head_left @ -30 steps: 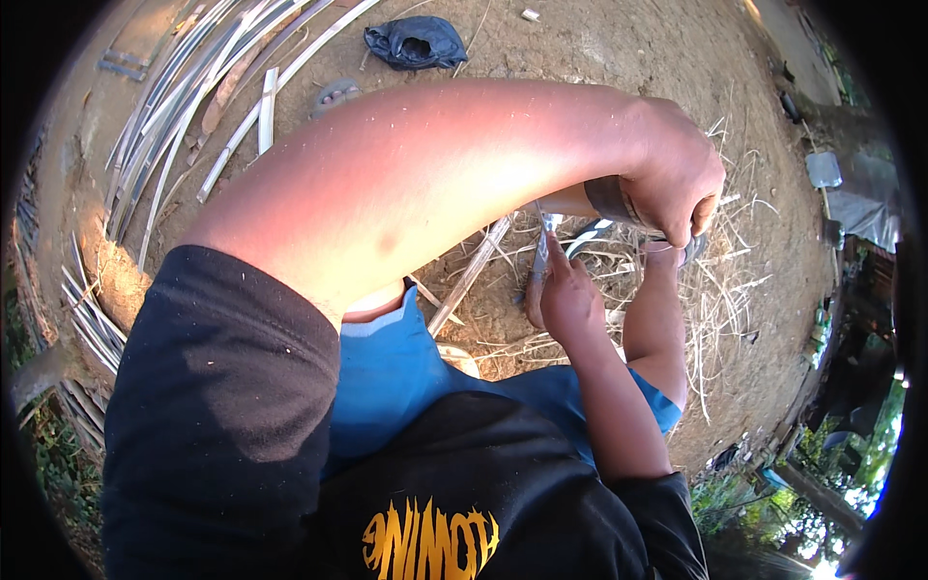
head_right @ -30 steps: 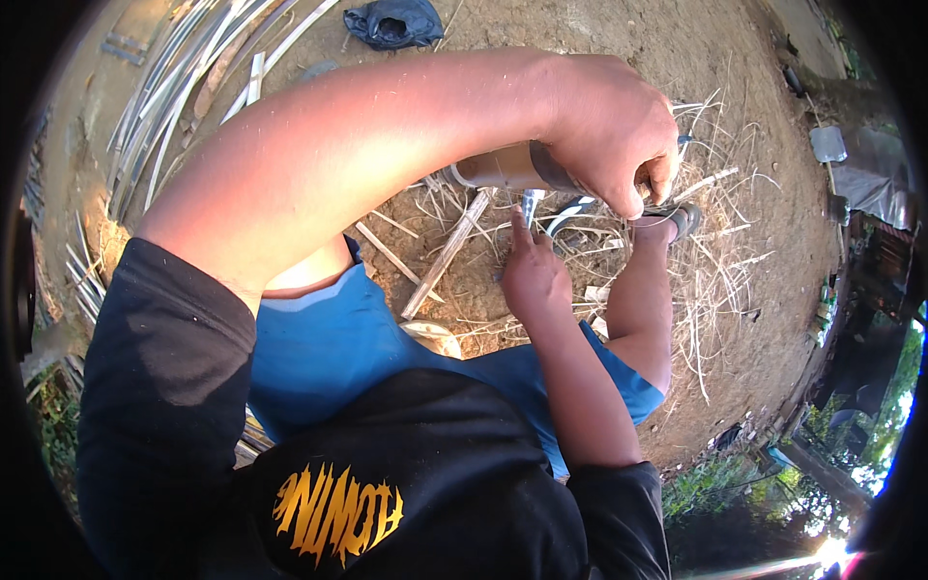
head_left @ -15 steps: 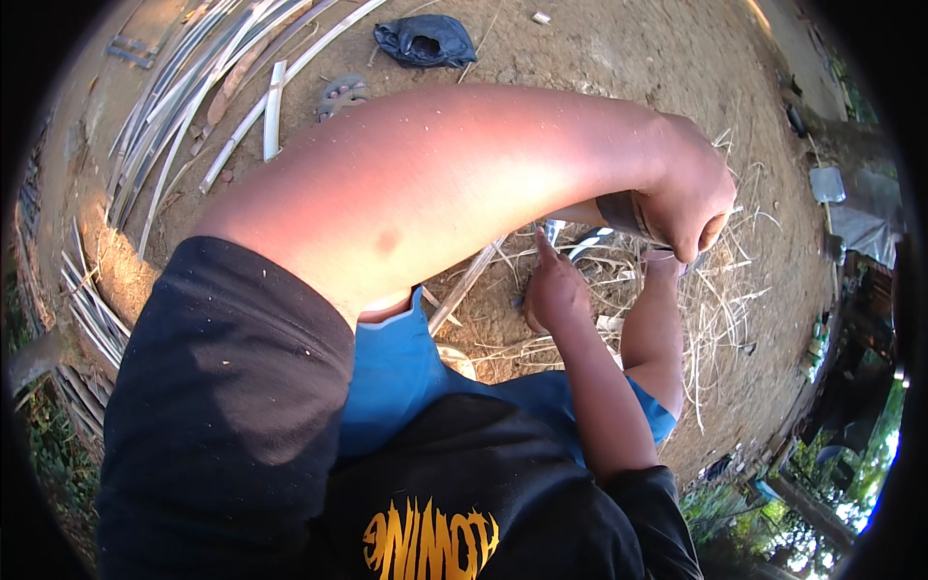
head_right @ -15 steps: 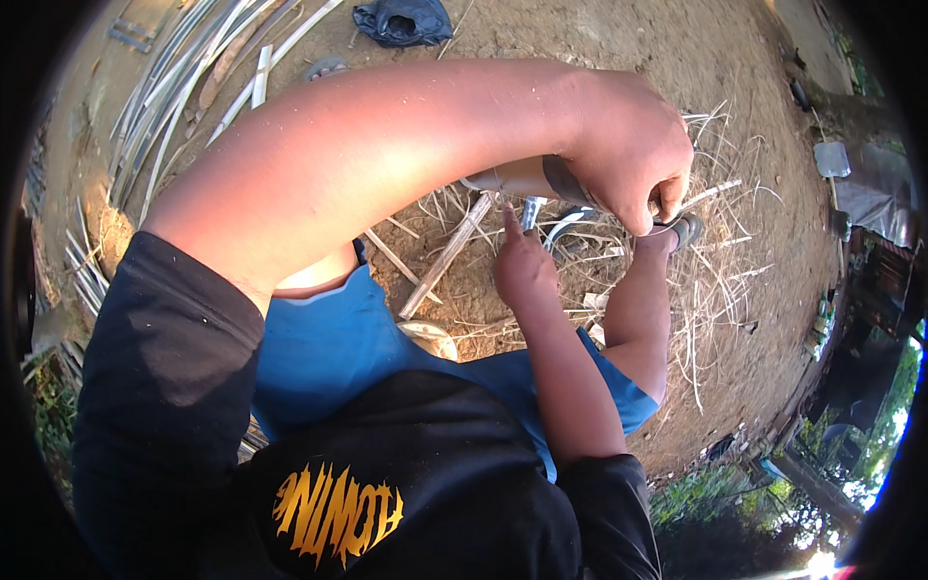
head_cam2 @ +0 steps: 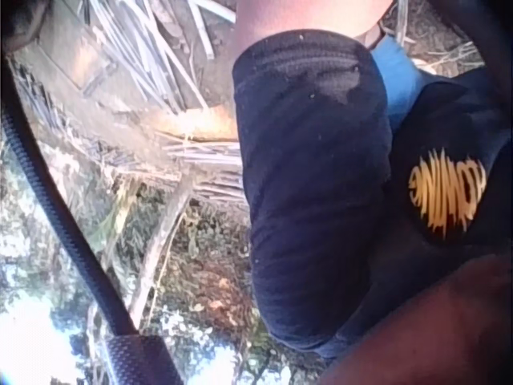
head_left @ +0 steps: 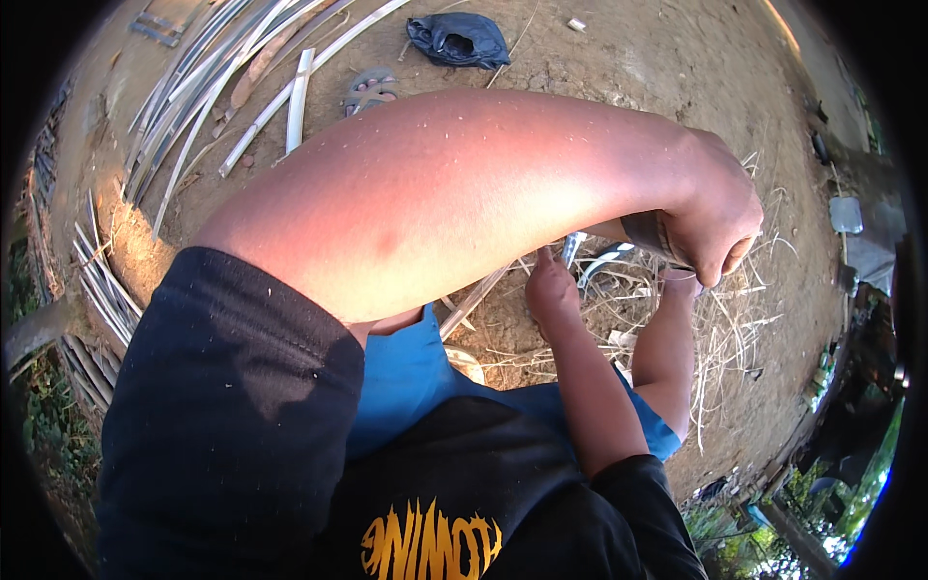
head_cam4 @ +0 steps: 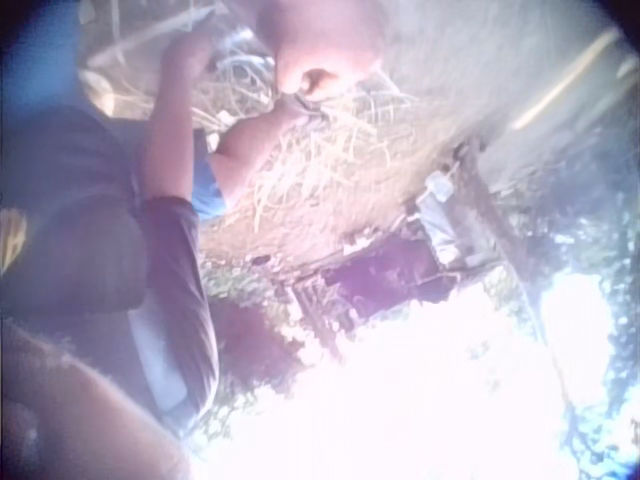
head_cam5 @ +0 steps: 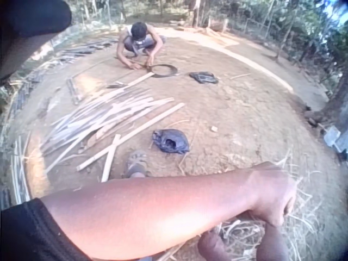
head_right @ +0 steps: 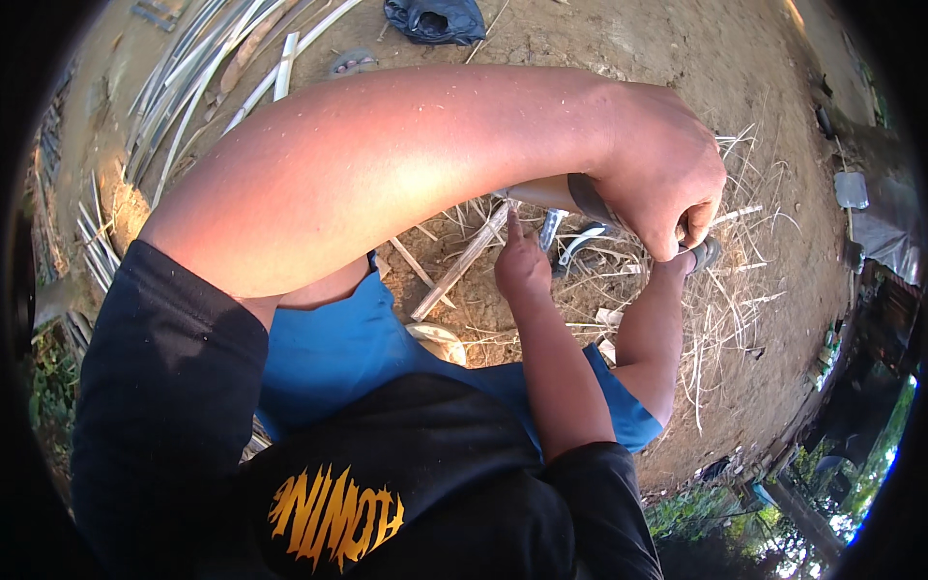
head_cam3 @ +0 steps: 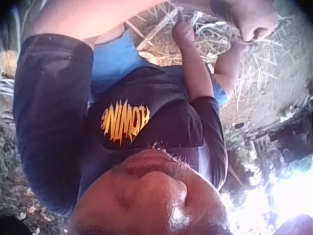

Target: The person carves and smooths the edges of a hollow bamboo cylinder using a knife.

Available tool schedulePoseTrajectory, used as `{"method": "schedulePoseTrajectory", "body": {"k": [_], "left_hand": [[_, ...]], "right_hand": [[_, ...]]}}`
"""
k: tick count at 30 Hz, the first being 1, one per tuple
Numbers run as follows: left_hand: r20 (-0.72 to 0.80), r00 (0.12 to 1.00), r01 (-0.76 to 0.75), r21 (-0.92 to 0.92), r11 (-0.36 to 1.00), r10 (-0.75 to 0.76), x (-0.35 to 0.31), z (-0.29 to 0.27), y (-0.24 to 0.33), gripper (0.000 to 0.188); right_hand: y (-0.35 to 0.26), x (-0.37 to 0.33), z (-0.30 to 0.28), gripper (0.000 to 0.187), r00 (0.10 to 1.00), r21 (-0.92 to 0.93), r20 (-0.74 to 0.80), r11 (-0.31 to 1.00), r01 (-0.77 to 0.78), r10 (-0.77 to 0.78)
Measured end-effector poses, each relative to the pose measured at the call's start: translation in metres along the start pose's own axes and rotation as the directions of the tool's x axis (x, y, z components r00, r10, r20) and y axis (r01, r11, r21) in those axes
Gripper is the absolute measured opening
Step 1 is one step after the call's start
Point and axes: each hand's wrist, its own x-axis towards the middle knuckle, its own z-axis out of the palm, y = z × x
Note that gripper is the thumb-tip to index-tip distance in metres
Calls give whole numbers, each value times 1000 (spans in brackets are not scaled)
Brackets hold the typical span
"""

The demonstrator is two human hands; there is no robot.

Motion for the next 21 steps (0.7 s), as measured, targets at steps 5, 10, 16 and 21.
{"method": "schedulePoseTrajectory", "body": {"k": [5,10,16,21], "left_hand": [[-139,989,-50,-4,999,49,0,5,-5,22],[-160,987,-9,-100,995,-7,-4,3,-25,34],[-197,979,14,-191,982,-52,-2,-10,-58,39],[-227,963,91,-242,966,-148,-5,-12,-70,38]], "right_hand": [[25,28,45,73,964,63,-226,986,155,-137],[6,-10,4,68,988,10,-44,989,149,-149],[20,-37,4,65,989,39,-83,991,124,-121],[37,-36,-19,62,989,45,-120,995,87,-81]]}}
